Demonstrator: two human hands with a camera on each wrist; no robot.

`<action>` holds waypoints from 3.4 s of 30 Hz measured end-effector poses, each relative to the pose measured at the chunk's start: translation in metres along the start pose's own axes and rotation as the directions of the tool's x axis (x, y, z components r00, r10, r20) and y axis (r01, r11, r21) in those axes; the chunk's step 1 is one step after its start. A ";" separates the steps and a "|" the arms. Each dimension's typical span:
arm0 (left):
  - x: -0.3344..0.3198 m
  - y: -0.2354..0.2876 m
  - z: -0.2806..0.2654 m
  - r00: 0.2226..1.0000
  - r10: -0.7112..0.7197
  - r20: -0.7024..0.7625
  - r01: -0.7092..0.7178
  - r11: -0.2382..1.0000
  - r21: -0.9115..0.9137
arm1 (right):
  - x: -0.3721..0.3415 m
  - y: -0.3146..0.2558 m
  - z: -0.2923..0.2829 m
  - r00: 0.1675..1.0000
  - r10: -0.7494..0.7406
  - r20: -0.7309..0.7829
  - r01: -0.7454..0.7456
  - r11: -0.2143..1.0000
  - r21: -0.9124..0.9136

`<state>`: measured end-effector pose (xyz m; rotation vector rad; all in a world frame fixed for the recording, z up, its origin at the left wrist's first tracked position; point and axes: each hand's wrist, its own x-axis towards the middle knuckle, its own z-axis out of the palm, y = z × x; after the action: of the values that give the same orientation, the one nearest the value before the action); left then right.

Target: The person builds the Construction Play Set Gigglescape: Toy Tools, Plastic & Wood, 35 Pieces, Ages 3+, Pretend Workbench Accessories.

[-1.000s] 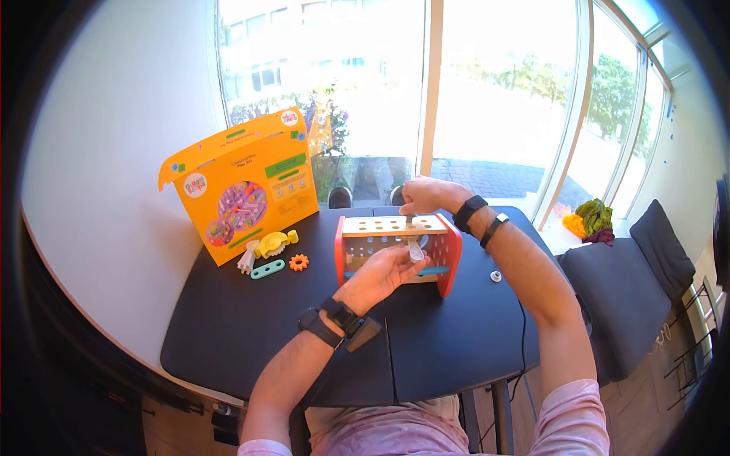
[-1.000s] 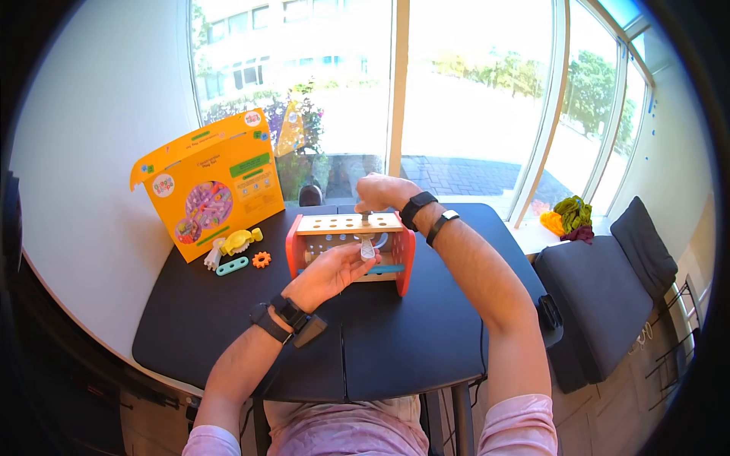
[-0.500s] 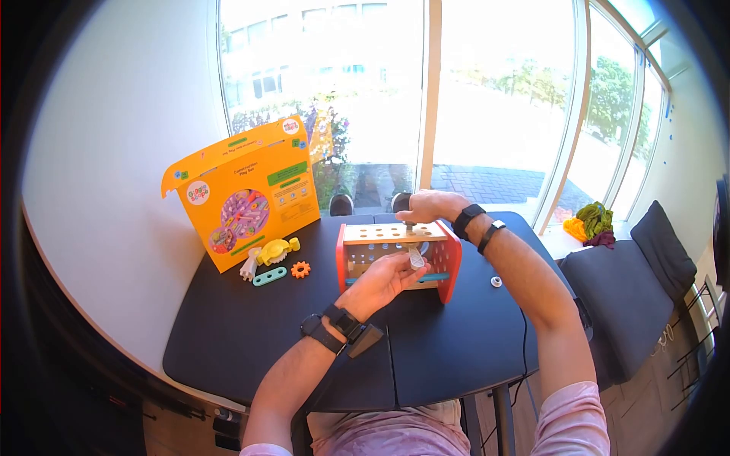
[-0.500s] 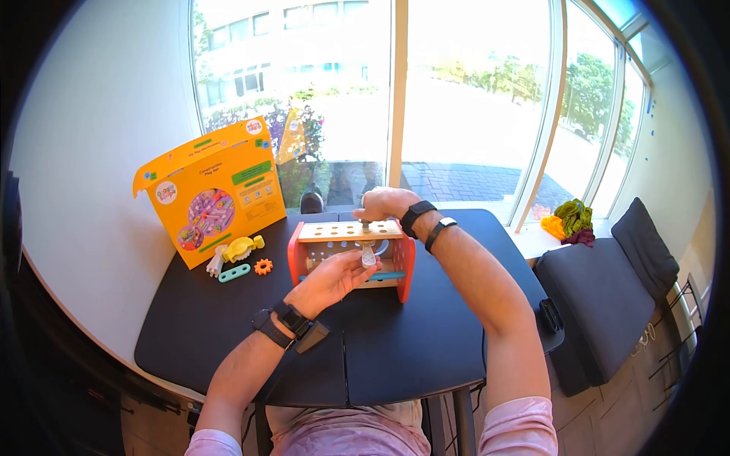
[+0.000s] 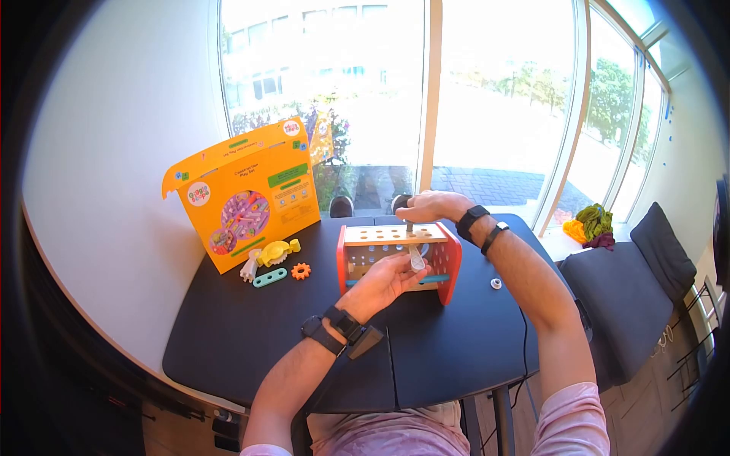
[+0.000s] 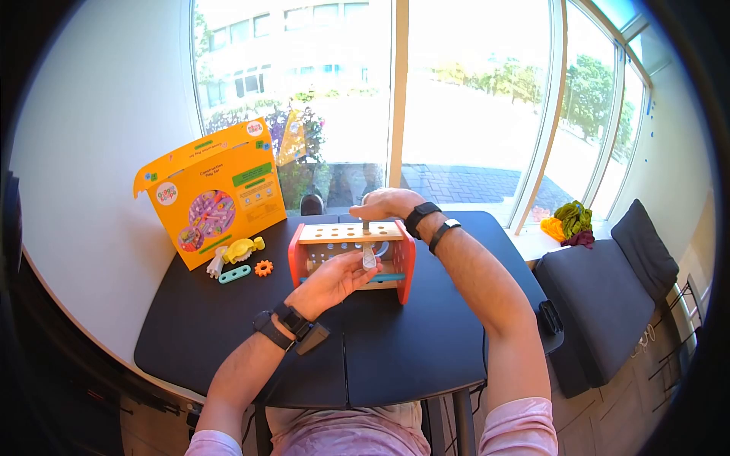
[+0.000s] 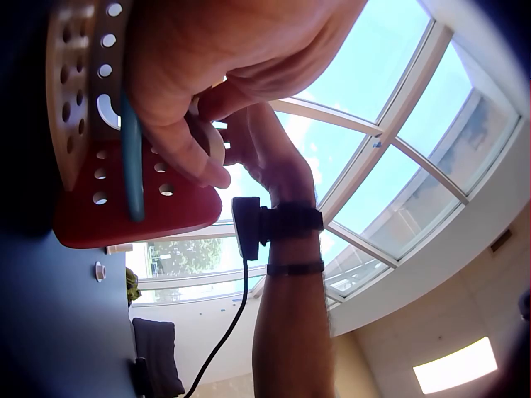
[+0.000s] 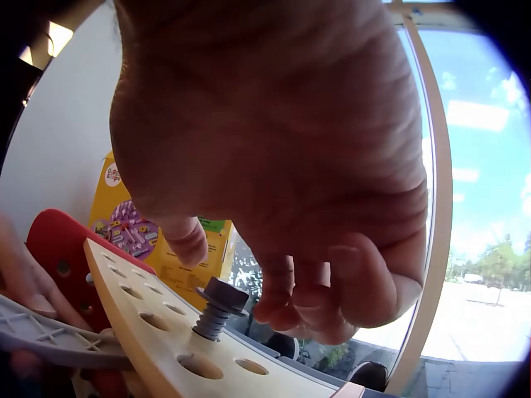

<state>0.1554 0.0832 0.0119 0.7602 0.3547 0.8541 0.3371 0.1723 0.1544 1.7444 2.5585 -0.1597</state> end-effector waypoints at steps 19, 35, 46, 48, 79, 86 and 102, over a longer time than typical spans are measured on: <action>0.000 0.001 0.002 1.000 0.001 -0.023 -0.001 1.000 0.005 | 0.000 -0.003 -0.003 0.999 -0.032 0.026 0.032 0.999 -0.020; 0.002 0.000 -0.001 1.000 0.010 -0.003 -0.009 1.000 0.021 | -0.006 -0.009 -0.004 0.996 0.063 0.058 -0.065 0.998 0.027; 0.000 0.001 0.000 1.000 0.003 -0.001 -0.003 1.000 0.011 | 0.004 -0.006 -0.001 0.992 0.053 0.113 -0.053 0.999 0.001; 0.001 0.001 0.000 1.000 0.001 -0.007 -0.001 1.000 0.009 | 0.005 -0.007 0.000 0.993 0.086 0.077 -0.082 0.995 -0.051; 0.002 0.000 -0.003 1.000 0.011 0.005 -0.012 0.999 0.043 | 0.009 -0.008 0.000 0.960 0.160 0.228 -0.165 0.986 0.001; 0.005 -0.002 -0.007 0.999 0.013 0.029 -0.015 0.999 0.049 | 0.011 -0.002 0.007 0.992 0.039 0.118 -0.043 0.999 0.033; 0.004 -0.001 -0.004 1.000 0.012 0.009 -0.012 0.999 0.040 | 0.004 -0.002 0.006 0.992 0.032 0.122 -0.034 0.999 0.015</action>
<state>0.1563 0.0871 0.0086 0.8035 0.3608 0.8567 0.3339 0.1746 0.1478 1.7242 2.4486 -0.2792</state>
